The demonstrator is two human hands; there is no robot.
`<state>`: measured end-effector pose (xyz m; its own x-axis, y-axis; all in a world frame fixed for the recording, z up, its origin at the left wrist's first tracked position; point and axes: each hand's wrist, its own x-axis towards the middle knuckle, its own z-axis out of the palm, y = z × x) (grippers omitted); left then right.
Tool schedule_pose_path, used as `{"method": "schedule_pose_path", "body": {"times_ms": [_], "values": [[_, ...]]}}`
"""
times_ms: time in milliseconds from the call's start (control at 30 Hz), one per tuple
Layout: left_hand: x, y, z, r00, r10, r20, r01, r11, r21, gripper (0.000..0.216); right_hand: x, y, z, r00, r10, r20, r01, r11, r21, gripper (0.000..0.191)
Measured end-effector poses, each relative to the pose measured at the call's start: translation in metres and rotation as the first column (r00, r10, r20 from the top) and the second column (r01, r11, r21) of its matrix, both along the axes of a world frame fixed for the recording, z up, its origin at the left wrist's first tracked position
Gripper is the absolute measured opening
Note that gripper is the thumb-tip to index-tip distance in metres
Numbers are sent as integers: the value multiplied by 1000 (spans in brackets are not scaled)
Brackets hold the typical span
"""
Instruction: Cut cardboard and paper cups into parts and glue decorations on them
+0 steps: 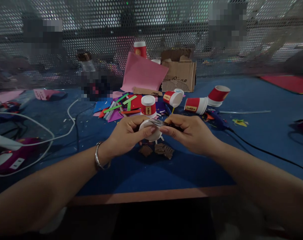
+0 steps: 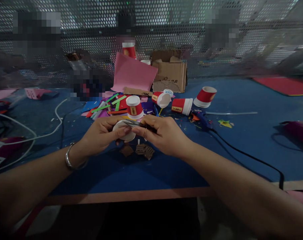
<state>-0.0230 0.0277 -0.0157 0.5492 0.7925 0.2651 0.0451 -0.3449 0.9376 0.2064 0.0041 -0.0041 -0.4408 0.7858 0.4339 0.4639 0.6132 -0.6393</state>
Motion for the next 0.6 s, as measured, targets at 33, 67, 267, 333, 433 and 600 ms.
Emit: {"method": "schedule_pose_path", "body": {"times_ms": [33,67,267,333,433,600], "values": [[0,0,-1,1000,-3,11,3,1000,-25,29,0,0,0,1000,2,4,-2,1000,0,53],[0,0,-1,1000,-1,21,2,999,-44,30,0,1,0,1000,2,9,-2,1000,-4,52],[-1,0,-2,997,67,31,-65,996,-61,29,2,1,2,999,10,35,-8,999,-35,47],[-2,0,-2,997,75,35,-74,996,-46,28,2,0,3,999,26,47,-24,999,-34,44],[-2,-1,-1,996,77,38,-78,997,7,24,2,0,4,997,47,62,-44,998,-37,41],[-1,-2,0,997,68,33,-70,995,77,20,3,0,3,996,54,74,-53,999,-11,41]]}}
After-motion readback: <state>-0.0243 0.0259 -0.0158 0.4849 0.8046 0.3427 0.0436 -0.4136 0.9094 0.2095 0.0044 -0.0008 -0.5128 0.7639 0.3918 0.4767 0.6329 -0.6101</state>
